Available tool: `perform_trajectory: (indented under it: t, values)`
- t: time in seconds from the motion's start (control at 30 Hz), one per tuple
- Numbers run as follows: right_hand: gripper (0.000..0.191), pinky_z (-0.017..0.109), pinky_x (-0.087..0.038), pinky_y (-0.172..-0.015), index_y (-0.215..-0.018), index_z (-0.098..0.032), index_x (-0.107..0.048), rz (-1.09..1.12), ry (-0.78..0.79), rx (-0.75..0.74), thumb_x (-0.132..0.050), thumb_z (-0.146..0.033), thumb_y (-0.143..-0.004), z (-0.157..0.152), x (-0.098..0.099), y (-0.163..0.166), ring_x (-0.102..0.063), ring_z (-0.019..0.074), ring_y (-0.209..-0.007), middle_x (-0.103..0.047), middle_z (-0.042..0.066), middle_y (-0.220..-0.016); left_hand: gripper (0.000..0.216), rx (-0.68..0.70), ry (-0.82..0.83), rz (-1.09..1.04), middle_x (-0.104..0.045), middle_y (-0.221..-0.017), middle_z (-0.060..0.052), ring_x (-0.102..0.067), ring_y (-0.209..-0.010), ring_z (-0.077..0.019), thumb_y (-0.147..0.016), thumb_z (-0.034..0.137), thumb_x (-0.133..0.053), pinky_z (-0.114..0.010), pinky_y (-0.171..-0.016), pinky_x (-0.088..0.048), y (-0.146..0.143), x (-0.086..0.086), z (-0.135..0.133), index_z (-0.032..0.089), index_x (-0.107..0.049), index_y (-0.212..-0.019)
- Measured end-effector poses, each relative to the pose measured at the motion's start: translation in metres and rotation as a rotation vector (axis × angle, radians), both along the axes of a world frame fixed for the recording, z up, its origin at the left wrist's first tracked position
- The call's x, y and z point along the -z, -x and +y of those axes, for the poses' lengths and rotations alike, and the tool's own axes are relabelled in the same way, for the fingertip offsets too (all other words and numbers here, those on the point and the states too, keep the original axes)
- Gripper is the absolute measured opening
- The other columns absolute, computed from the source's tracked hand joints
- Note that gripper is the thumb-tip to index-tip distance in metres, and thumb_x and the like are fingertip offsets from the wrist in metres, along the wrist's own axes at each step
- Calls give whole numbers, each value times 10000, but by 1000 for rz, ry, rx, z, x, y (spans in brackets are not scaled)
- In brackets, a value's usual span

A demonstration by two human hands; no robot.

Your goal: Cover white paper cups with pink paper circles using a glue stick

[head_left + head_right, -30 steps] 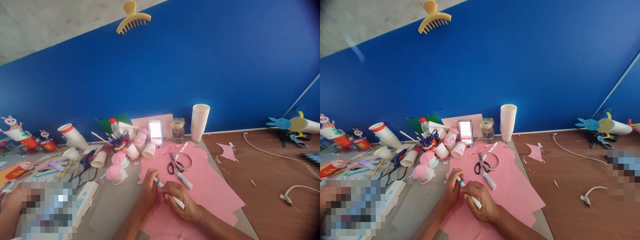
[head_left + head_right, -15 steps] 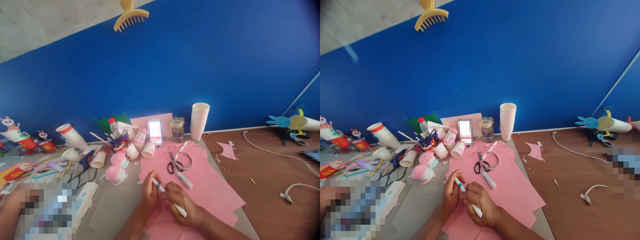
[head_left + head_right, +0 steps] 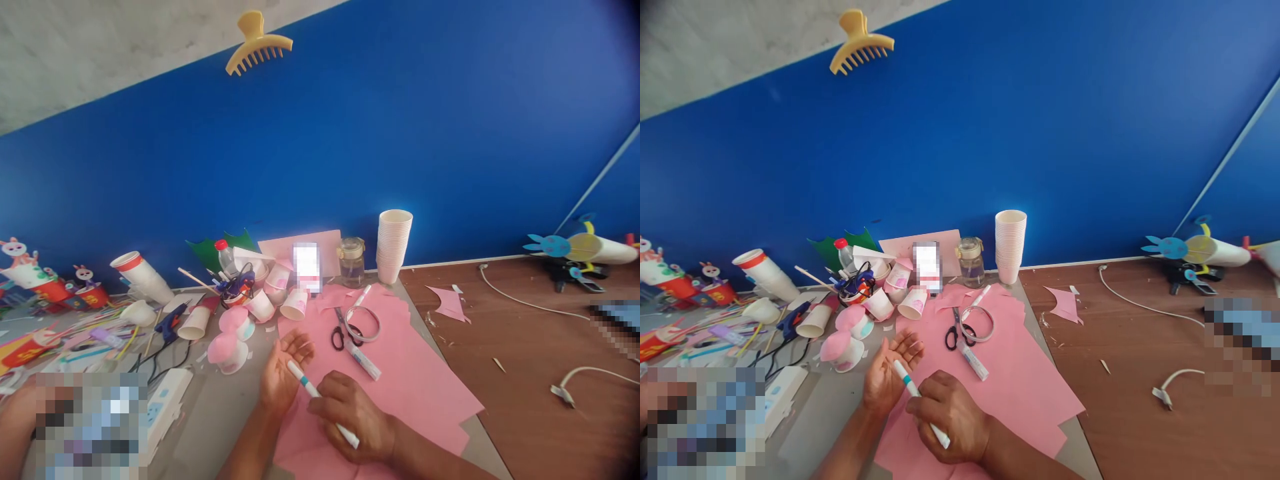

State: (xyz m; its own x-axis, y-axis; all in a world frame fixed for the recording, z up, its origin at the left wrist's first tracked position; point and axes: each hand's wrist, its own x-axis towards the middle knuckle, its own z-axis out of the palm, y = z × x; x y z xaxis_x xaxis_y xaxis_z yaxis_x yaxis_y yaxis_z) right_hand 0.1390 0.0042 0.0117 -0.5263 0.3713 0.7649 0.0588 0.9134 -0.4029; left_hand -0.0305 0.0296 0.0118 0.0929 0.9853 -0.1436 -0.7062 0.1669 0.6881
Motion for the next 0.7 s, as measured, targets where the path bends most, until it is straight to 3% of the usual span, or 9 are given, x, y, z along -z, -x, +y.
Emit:
perform_trajectory:
  t: [0.07,0.23,0.4,0.7]
  values:
    - [195,292,-382,-576,-941,-197,-506,-21,-28,-8,-372,-158,-805,-1,2,2,-430,167,-590,-513,22,-660,343,60,13,0,-714,-893,-97,-670,-841,-222,-842,432,-578,-419,-904,-463,-4,2,-3,135,-677,-983]
    - [142,297,-389,-576,-891,-194,-473,-44,-69,-16,-345,-195,-830,-5,8,2,-434,167,-578,-485,17,-645,425,185,-40,172,-719,-882,-139,-663,-891,-256,-842,478,-563,-401,-890,-457,-14,-4,-20,97,-685,-984]
    - [160,287,-425,-583,-909,-200,-472,49,-5,-67,-320,-223,-864,-7,6,-1,-442,168,-611,-442,16,-674,427,278,-116,301,-730,-846,-137,-664,-909,-284,-868,490,-503,-453,-907,-441,-12,-9,-26,124,-705,-951]
    - [226,297,-410,-545,-927,-206,-496,57,102,-135,-279,-261,-897,-1,7,-6,-468,182,-622,-455,25,-671,510,316,-122,387,-729,-908,-154,-668,-912,-303,-869,569,-442,-491,-885,-461,-11,-6,-29,142,-703,-967]
